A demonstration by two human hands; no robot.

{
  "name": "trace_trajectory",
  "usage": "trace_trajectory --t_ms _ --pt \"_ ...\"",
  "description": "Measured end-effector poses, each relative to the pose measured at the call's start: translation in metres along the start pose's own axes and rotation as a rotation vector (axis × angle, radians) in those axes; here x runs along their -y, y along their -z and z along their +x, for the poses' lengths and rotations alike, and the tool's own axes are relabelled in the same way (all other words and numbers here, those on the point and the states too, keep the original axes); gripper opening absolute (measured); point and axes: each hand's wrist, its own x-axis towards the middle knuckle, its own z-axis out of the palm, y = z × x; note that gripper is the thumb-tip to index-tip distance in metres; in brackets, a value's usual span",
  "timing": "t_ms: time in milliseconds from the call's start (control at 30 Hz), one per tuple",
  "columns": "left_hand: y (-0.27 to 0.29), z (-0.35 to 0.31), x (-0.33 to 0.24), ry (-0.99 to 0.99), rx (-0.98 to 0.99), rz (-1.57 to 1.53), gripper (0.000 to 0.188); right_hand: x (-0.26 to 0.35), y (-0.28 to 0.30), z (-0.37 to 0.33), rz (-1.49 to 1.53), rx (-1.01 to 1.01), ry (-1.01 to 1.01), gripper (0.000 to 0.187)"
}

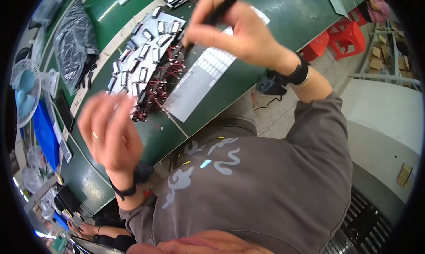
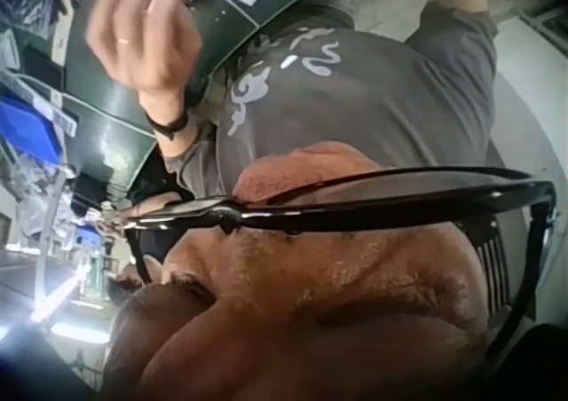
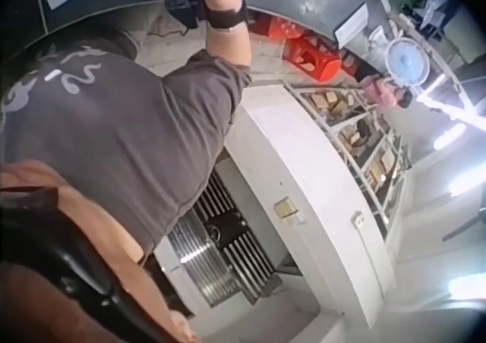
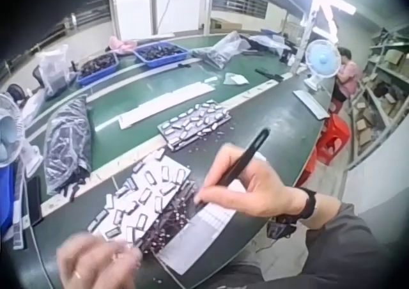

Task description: The person uses tweezers to peel small white stickers from a sheet and applies them to the black components of an electronic assembly, occasionally reaching for a tool from a bag on a shelf to assist.

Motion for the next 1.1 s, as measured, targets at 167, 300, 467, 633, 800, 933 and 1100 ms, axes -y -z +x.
trace_trajectory --t_ms 167,300,467,633,800,933,1100 --pt "-0.048 -0.017 -0.045 -0.089 0.373 -0.511 0.041 -0.043 0.011 -0.063 -0.243 0.086 -0.271 0.009" --pt "-0.080 -0.026 -0.059 -0.114 0.465 -0.388 0.043 -0.054 0.011 -0.076 -0.225 0.065 -0.368 0.010" --pt "-0.086 -0.025 -0.063 -0.149 0.511 -0.274 0.041 -0.052 0.013 -0.076 -0.243 0.094 -0.340 0.010" --pt "-0.087 -0.024 -0.063 -0.149 0.512 -0.279 0.040 -0.052 0.014 -0.076 -0.263 0.111 -0.308 0.010" --pt "-0.086 -0.024 -0.061 -0.139 0.514 -0.281 0.041 -0.056 0.015 -0.079 -0.297 0.130 -0.173 0.011" --pt "-0.082 -0.026 -0.060 -0.122 0.510 -0.258 0.039 -0.051 0.009 -0.079 -0.277 0.109 -0.039 0.011" --pt "-0.050 -0.031 -0.048 -0.232 0.306 -0.305 0.030 -0.021 -0.013 -0.029 0.088 -0.111 -0.015 0.011"
